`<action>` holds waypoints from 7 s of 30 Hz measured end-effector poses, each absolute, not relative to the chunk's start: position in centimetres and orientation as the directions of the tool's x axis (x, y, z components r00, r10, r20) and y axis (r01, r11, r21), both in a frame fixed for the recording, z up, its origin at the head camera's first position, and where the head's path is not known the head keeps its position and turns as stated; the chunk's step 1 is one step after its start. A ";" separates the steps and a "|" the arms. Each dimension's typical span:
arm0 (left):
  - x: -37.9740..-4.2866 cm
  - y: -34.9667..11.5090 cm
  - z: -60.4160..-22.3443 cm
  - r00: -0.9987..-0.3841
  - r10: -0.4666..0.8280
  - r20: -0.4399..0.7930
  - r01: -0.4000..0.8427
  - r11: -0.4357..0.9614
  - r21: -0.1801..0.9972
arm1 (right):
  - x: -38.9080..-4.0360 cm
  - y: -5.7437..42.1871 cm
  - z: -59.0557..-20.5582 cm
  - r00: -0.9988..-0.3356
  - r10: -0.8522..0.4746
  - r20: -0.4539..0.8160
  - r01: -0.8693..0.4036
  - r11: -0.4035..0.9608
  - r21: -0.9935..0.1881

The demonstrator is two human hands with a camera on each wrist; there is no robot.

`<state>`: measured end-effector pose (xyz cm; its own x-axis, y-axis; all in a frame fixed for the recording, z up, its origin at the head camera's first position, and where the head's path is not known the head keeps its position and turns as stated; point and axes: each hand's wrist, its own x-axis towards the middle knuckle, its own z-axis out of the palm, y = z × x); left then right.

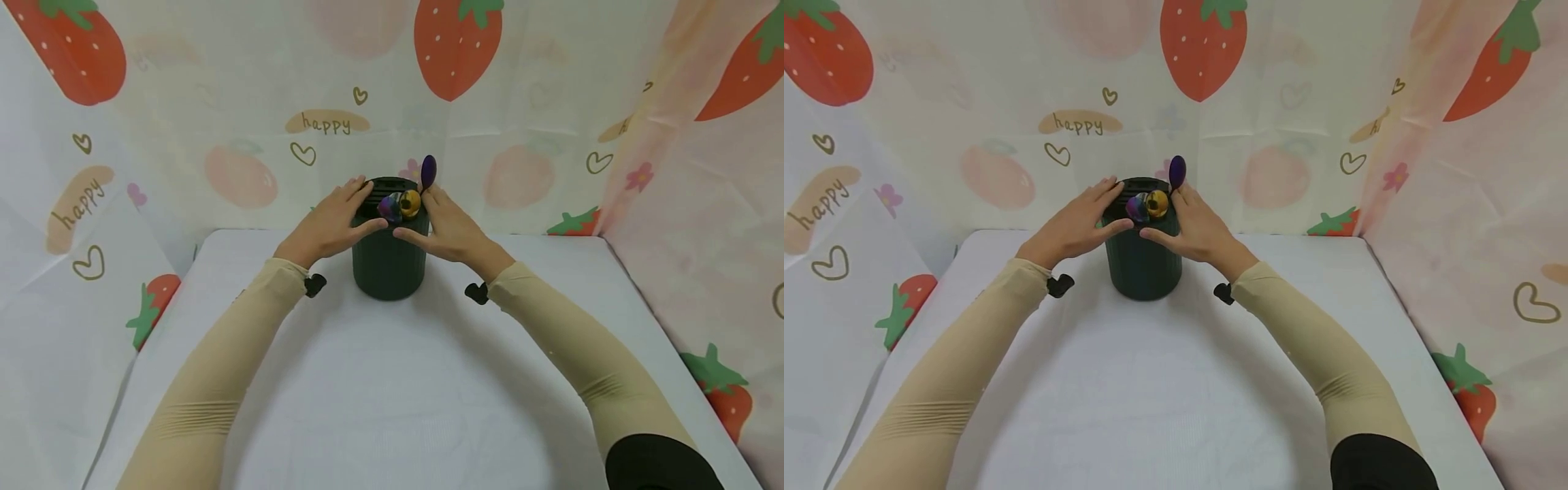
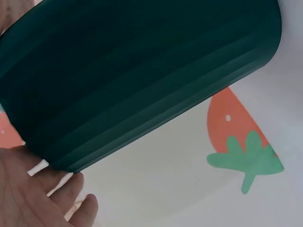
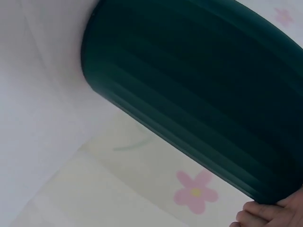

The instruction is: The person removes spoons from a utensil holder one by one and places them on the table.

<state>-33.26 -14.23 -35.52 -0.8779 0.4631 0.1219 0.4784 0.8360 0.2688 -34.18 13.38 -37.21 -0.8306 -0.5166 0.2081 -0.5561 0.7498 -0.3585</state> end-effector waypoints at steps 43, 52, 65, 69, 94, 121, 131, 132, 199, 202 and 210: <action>-33.7 -13.5 -33.6 -0.863 0.408 0.298 0.490 0.532 0.690 | -34.2 13.4 -38.2 -0.813 -0.518 0.266 -0.582 0.727 -0.364; -33.7 -13.4 -32.9 -0.877 0.398 0.270 0.459 0.527 0.715 | -34.1 13.5 -38.2 -0.809 -0.520 0.273 -0.587 0.721 -0.367; -32.8 -13.8 -30.2 -0.870 0.383 0.310 0.465 0.430 0.774 | -34.1 13.3 -38.1 -0.808 -0.520 0.277 -0.589 0.717 -0.372; -32.6 -14.2 -29.4 -0.862 0.373 0.343 0.483 0.399 0.780 | -34.1 13.3 -38.1 -0.813 -0.514 0.275 -0.583 0.716 -0.384; -28.4 -19.7 -23.6 -0.846 0.177 0.503 0.513 0.010 0.859 | -34.1 13.5 -38.0 -0.806 -0.529 0.265 -0.592 0.722 -0.358; -27.8 -25.2 -29.3 -0.939 0.197 0.282 0.331 0.290 0.898 | -33.6 13.5 -38.0 -0.798 -0.531 0.284 -0.603 0.709 -0.366; -28.4 -25.9 -31.7 -0.960 0.249 0.129 0.200 0.288 0.937 | -33.8 13.3 -38.2 -0.800 -0.529 0.284 -0.600 0.719 -0.350; -28.6 -26.0 -31.9 -0.960 0.255 0.114 0.188 0.285 0.940 | -33.9 13.2 -38.3 -0.800 -0.528 0.283 -0.599 0.721 -0.348; -34.2 -26.1 -47.8 -0.871 0.334 -0.360 -0.049 0.670 0.741 | -33.5 13.0 -38.4 -0.829 -0.502 0.246 -0.559 0.750 -0.354; -34.2 -25.6 -47.6 -0.870 0.344 -0.352 -0.024 0.684 0.729 | -33.5 13.0 -38.3 -0.827 -0.504 0.248 -0.562 0.746 -0.357; -35.3 -24.9 -48.8 -0.880 0.349 -0.321 0.040 0.729 0.683 | -33.6 12.9 -38.4 -0.833 -0.497 0.244 -0.553 0.749 -0.365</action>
